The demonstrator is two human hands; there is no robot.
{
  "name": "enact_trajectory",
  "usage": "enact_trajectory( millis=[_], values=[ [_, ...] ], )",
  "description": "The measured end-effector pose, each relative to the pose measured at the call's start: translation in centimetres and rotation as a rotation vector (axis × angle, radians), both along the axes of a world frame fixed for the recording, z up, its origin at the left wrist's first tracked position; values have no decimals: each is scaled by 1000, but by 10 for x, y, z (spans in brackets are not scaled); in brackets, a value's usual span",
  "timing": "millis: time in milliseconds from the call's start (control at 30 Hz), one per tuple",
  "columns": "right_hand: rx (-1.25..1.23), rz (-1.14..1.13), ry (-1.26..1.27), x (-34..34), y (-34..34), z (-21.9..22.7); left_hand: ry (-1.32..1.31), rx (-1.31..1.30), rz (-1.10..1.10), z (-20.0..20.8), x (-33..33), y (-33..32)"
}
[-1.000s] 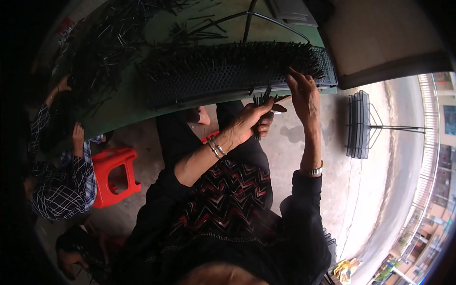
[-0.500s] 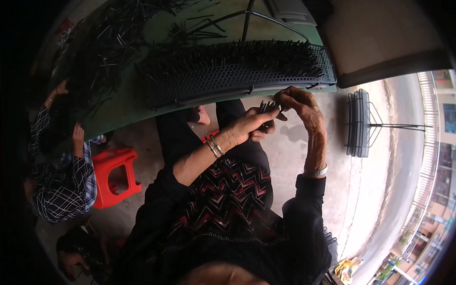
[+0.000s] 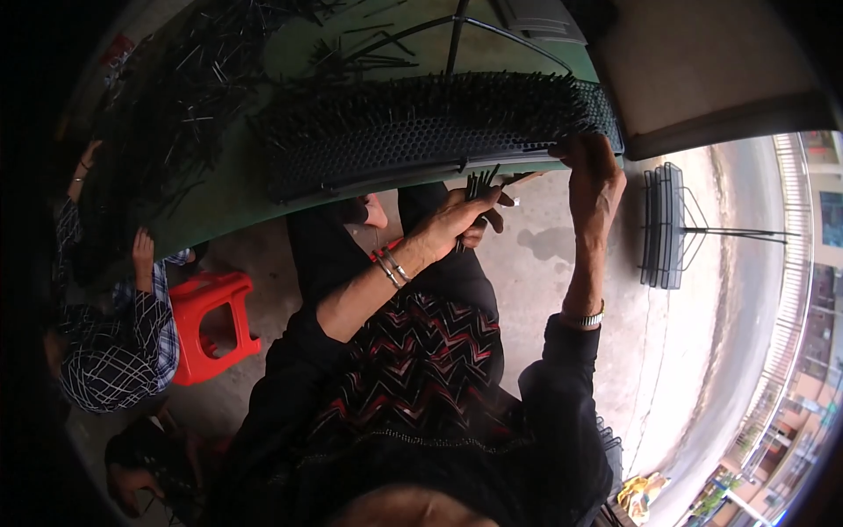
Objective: Inserting bundles of bristles into the holes of a brush frame.
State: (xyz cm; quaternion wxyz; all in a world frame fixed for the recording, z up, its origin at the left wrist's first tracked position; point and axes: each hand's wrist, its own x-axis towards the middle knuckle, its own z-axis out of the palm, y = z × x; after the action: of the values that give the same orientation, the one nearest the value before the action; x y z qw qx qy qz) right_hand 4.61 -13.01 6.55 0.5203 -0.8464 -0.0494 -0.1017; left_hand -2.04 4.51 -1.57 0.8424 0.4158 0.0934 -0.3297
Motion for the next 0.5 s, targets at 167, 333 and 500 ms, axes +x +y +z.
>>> enact_trajectory(
  millis=[167,333,500],
  values=[
    [-227,-118,-143,7,14,-12,47,-226,199,-6,12,-7],
    [-284,-82,-211,16,15,-16,130,-217,216,-6,8,-7],
    [-347,-94,-176,14,16,-11,166,-161,241,0,6,-7]
  ],
)
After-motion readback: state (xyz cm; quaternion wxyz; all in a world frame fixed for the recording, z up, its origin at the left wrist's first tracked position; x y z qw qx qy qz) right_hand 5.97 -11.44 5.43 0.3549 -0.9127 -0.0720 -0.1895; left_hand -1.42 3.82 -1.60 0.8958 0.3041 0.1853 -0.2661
